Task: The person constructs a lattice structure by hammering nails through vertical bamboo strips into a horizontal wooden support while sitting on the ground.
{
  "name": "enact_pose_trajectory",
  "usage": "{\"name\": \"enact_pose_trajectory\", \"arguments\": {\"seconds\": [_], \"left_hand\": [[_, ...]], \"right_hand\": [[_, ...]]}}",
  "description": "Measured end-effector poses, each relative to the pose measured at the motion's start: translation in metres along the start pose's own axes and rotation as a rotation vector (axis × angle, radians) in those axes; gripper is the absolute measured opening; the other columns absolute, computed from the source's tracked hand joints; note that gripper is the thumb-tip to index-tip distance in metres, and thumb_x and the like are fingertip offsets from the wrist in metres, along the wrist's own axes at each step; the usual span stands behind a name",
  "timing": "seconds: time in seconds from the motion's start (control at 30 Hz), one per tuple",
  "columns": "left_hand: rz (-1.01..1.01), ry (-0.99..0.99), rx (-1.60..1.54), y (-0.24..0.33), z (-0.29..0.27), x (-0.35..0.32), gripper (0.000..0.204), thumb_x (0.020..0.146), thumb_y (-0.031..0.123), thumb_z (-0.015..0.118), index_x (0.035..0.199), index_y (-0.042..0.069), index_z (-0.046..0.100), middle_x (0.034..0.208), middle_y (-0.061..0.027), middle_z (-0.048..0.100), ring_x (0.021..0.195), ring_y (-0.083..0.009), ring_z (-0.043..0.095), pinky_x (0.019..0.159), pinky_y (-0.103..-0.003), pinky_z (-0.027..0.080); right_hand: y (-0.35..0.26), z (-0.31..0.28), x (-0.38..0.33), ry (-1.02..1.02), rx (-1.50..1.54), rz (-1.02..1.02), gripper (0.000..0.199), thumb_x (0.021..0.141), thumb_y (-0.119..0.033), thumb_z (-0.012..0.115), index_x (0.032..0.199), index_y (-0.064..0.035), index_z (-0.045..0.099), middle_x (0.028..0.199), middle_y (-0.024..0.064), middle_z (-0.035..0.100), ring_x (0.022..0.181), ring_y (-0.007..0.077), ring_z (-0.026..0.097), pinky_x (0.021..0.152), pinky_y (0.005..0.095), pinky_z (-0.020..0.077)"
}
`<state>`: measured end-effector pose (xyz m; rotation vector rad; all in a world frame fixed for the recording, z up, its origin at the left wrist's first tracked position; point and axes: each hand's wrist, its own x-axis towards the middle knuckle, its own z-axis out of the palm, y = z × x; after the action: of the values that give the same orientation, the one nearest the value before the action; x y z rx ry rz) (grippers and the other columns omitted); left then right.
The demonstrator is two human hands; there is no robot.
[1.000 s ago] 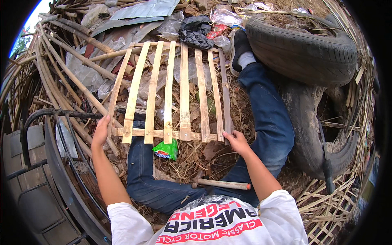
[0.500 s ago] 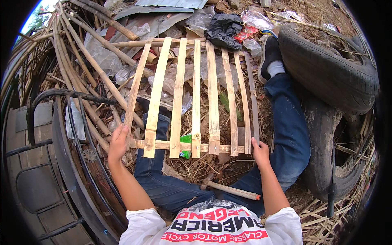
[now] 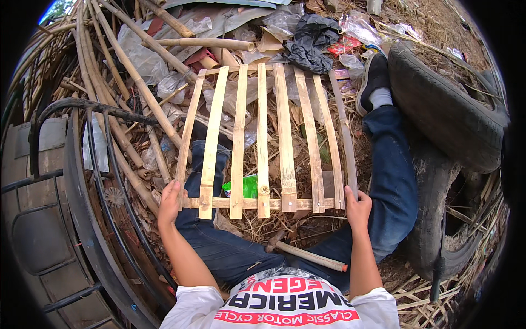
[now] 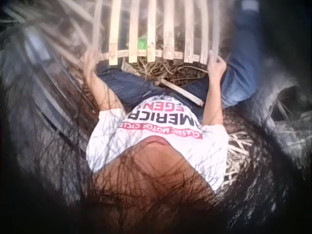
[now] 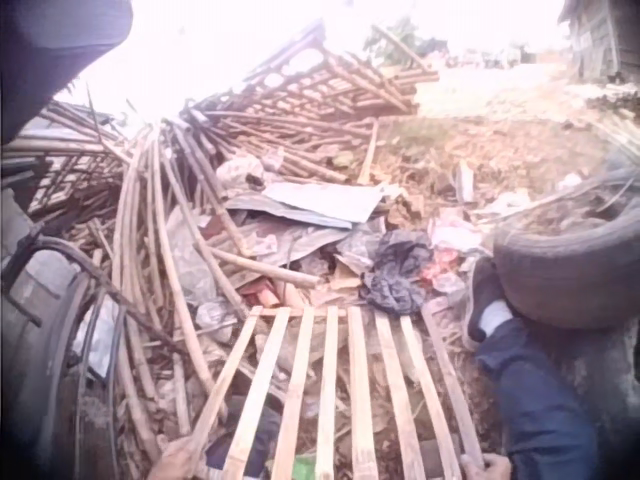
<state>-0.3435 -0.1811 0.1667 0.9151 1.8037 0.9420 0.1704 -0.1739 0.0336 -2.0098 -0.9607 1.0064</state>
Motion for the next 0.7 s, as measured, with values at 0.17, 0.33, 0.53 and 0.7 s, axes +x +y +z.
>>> {"name": "enact_pose_trajectory", "arguments": {"seconds": [0.17,0.33,0.53,0.7], "left_hand": [[-0.046,-0.053,-0.115,-0.046,-0.003,0.069,0.031,0.105,0.031,0.051,0.100,0.004,0.063,0.075,-0.0007,0.059,0.070,-0.0093,0.054,0.069,-0.025,0.043],[-0.038,-0.054,-0.003,-0.075,-0.010,0.110,0.033,0.105,0.033,0.050,0.101,0.004,0.064,0.077,0.0011,0.058,0.070,-0.0087,0.053,0.069,-0.024,0.042],[0.014,-0.065,0.150,-0.102,-0.004,0.118,0.039,0.105,0.040,0.047,0.098,0.005,0.062,0.079,0.0009,0.058,0.071,-0.0097,0.053,0.071,-0.025,0.043],[0.067,-0.041,0.279,-0.114,-0.012,0.129,0.042,0.105,0.041,0.045,0.094,0.005,0.063,0.077,0.0006,0.058,0.072,-0.0111,0.054,0.072,-0.027,0.043]], "right_hand": [[-0.030,0.020,0.011,0.022,-0.110,-0.093,0.041,0.088,-0.033,0.072,0.084,0.0077,0.068,0.075,0.0229,0.065,0.068,0.0363,0.064,0.066,0.0431,0.0476],[-0.022,0.035,0.006,-0.128,-0.193,-0.095,0.042,0.088,-0.035,0.071,0.097,0.0059,0.061,0.087,0.0279,0.066,0.082,0.0440,0.065,0.075,0.0451,0.0501],[-0.006,0.024,0.009,-0.235,-0.121,-0.020,0.049,0.078,-0.024,0.081,0.110,0.0008,0.055,0.102,0.0236,0.062,0.094,0.0338,0.065,0.080,0.0413,0.0510],[-0.018,0.015,0.004,-0.261,-0.197,-0.080,0.052,0.071,-0.018,0.084,0.110,0.0000,0.056,0.098,0.0201,0.063,0.083,0.0357,0.066,0.077,0.0419,0.0528]]}}
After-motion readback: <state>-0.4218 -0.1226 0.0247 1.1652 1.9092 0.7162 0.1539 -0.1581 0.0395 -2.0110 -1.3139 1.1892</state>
